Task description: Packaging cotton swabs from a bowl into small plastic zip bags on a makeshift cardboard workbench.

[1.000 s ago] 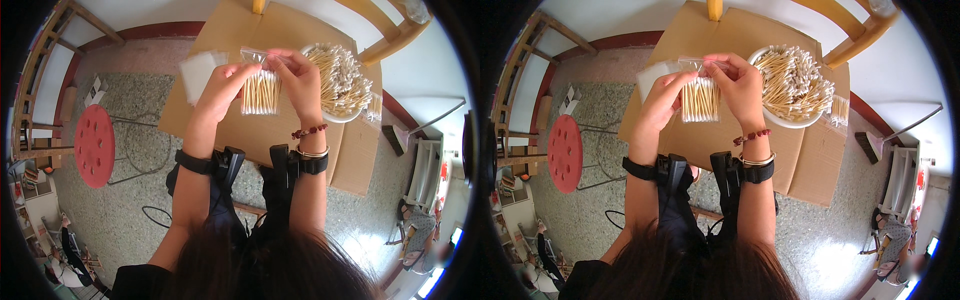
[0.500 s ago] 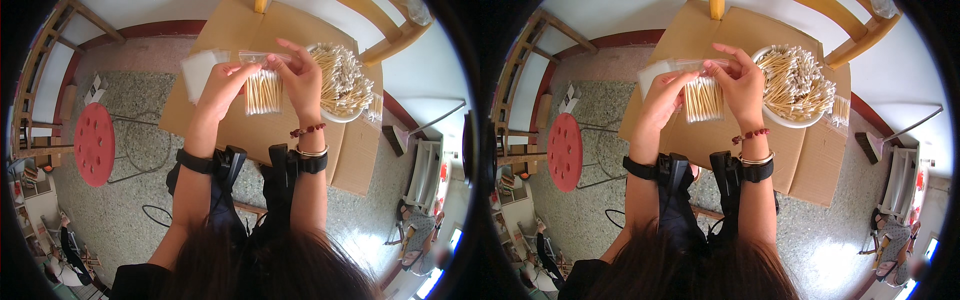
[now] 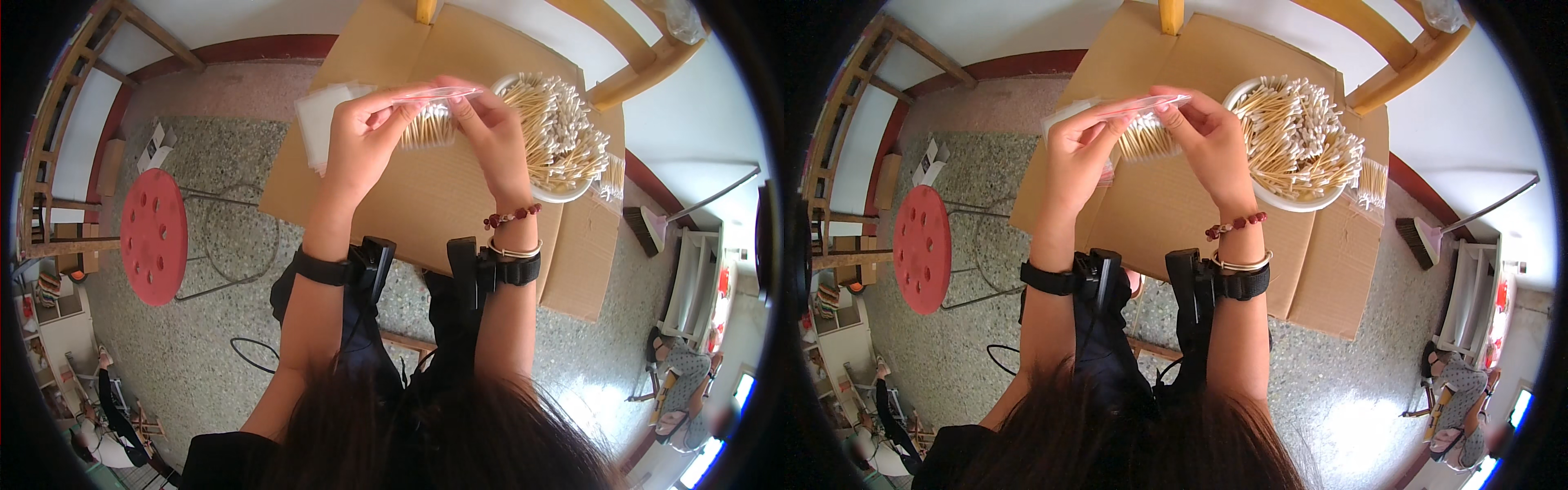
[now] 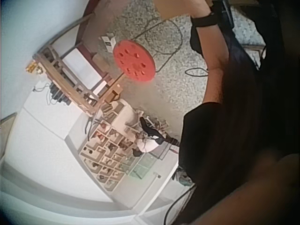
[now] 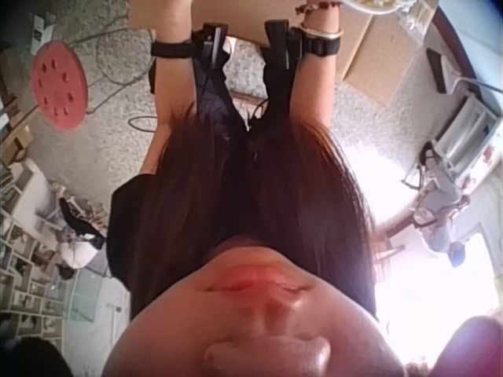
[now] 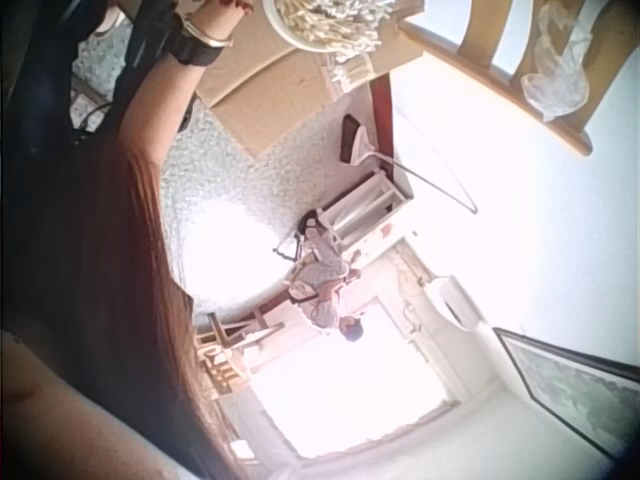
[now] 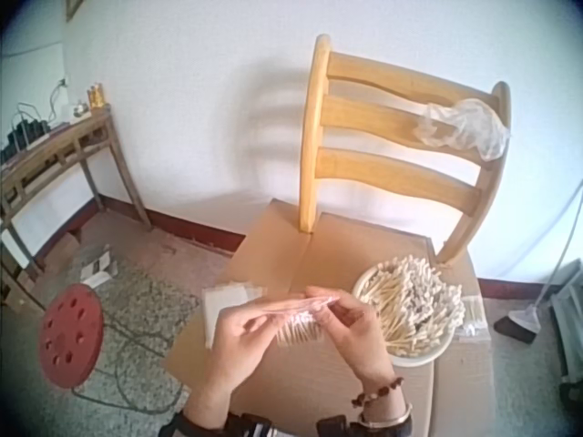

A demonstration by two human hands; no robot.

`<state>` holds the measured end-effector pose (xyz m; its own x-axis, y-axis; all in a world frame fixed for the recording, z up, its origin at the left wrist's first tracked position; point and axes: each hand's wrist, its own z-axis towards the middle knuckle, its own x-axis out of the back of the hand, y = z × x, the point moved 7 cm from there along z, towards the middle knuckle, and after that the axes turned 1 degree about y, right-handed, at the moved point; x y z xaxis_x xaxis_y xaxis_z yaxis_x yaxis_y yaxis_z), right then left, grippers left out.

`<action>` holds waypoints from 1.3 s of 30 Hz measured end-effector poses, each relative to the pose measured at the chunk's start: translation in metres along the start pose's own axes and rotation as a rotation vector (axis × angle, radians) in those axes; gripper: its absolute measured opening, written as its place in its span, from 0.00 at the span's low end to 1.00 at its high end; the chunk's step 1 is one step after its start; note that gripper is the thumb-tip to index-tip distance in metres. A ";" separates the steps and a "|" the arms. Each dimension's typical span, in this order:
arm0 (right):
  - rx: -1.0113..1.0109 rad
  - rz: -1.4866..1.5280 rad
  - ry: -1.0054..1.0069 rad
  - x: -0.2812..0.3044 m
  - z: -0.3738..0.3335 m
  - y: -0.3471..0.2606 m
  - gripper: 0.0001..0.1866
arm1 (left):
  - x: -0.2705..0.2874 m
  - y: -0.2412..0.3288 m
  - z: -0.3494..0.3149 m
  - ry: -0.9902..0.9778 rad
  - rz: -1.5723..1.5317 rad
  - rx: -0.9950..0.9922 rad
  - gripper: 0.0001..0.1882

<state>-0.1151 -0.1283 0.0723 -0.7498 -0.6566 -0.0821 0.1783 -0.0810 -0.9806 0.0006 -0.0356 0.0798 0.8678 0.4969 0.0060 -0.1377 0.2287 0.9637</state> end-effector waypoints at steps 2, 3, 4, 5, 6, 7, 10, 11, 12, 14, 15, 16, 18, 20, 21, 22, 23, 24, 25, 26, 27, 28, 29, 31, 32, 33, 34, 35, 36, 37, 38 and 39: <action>-0.029 -0.001 -0.045 -0.006 -0.002 -0.002 0.18 | -0.003 0.008 -0.001 -0.017 -0.063 -0.080 0.12; -0.062 -0.022 -0.068 -0.009 -0.003 -0.002 0.20 | -0.004 0.012 -0.002 0.005 -0.088 -0.131 0.12; -0.096 -0.043 -0.091 -0.013 -0.004 -0.001 0.23 | -0.003 0.016 -0.002 0.026 -0.113 -0.181 0.12; -0.095 -0.043 -0.090 -0.014 -0.005 0.000 0.23 | -0.004 0.016 -0.002 0.026 -0.113 -0.182 0.12; -0.185 0.045 -0.101 -0.016 -0.007 0.009 0.25 | -0.005 0.018 -0.003 0.026 -0.120 -0.203 0.11; -0.274 0.133 -0.112 -0.017 -0.009 0.015 0.27 | -0.006 0.019 -0.003 0.026 -0.127 -0.224 0.11; -0.282 0.257 -0.219 -0.024 -0.008 0.011 0.24 | -0.006 0.018 -0.003 0.001 -0.143 -0.240 0.12; -0.281 0.257 -0.219 -0.024 -0.007 0.013 0.24 | -0.007 0.019 -0.003 0.001 -0.143 -0.241 0.12; -0.259 0.267 -0.202 -0.023 -0.005 0.014 0.23 | -0.008 0.019 -0.003 0.000 -0.166 -0.220 0.12; -0.236 0.279 -0.188 -0.023 -0.004 0.016 0.22 | -0.010 0.019 -0.002 0.002 -0.186 -0.200 0.12; -0.192 0.243 -0.158 -0.022 -0.004 0.014 0.22 | -0.009 0.018 0.000 0.033 -0.170 -0.192 0.12; -0.149 0.207 -0.129 -0.021 -0.003 0.013 0.21 | -0.009 0.017 0.001 0.064 -0.154 -0.183 0.13; -0.117 0.240 -0.108 -0.023 -0.003 0.014 0.21 | -0.016 0.009 0.001 0.126 -0.252 -0.117 0.13; -0.087 0.266 -0.082 -0.020 -0.004 0.015 0.20 | -0.018 -0.001 0.001 0.184 -0.356 -0.046 0.14; -0.069 0.241 -0.079 -0.023 -0.004 0.012 0.20 | -0.017 -0.003 0.001 0.177 -0.382 0.003 0.14; -0.050 0.216 -0.075 -0.025 -0.004 0.009 0.19 | -0.016 -0.005 0.001 0.169 -0.409 0.053 0.14; -0.049 0.220 -0.079 -0.029 -0.004 0.007 0.19 | -0.016 -0.003 0.001 0.171 -0.405 0.051 0.14; -0.029 0.233 -0.055 -0.029 -0.005 0.005 0.19 | -0.017 -0.002 0.000 0.193 -0.402 0.035 0.15; -0.008 0.246 -0.031 -0.030 -0.005 0.003 0.19 | -0.017 -0.002 -0.002 0.215 -0.399 0.020 0.15; -0.008 0.245 -0.031 -0.031 -0.005 0.004 0.19 | -0.019 -0.002 -0.003 0.216 -0.400 0.020 0.15; 0.002 0.235 0.000 -0.030 -0.005 0.004 0.19 | -0.020 -0.002 -0.004 0.223 -0.375 0.023 0.14; 0.012 0.226 0.032 -0.029 -0.006 0.003 0.19 | -0.020 -0.002 -0.006 0.230 -0.350 0.026 0.14; 0.013 0.225 0.031 -0.031 -0.007 0.002 0.19 | -0.022 -0.001 -0.006 0.230 -0.351 0.025 0.14; 0.003 0.200 0.097 -0.030 -0.010 -0.001 0.18 | -0.024 -0.001 -0.007 0.229 -0.355 0.024 0.13; 0.004 0.200 0.096 -0.031 -0.010 -0.001 0.18 | -0.025 -0.001 -0.007 0.230 -0.354 0.023 0.13; 0.028 0.217 0.107 -0.030 -0.010 -0.003 0.17 | -0.026 0.001 -0.007 0.227 -0.358 -0.009 0.14; 0.052 0.235 0.119 -0.029 -0.011 -0.005 0.16 | -0.026 0.003 -0.007 0.224 -0.361 -0.040 0.14; 0.052 0.234 0.118 -0.029 -0.012 -0.006 0.16 | -0.027 0.002 -0.007 0.224 -0.362 -0.041 0.14; 0.054 0.202 0.116 -0.029 -0.013 -0.009 0.15 | -0.026 0.002 -0.006 0.229 -0.379 -0.060 0.14; 0.055 0.171 0.115 -0.030 -0.013 -0.012 0.14 | -0.025 0.003 -0.006 0.233 -0.395 -0.078 0.15; 0.055 0.172 0.114 -0.030 -0.013 -0.013 0.14 | -0.025 0.004 -0.007 0.234 -0.394 -0.079 0.15; 0.057 0.155 0.103 -0.030 -0.013 -0.015 0.13 | -0.025 0.006 -0.008 0.243 -0.383 -0.069 0.15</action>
<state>-0.1035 -0.0973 0.0870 -0.7715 -0.5842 -0.2520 0.3304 -0.0294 -0.9434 -0.0255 -0.0395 0.0828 0.7264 0.5456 -0.4179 0.1327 0.4853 0.8642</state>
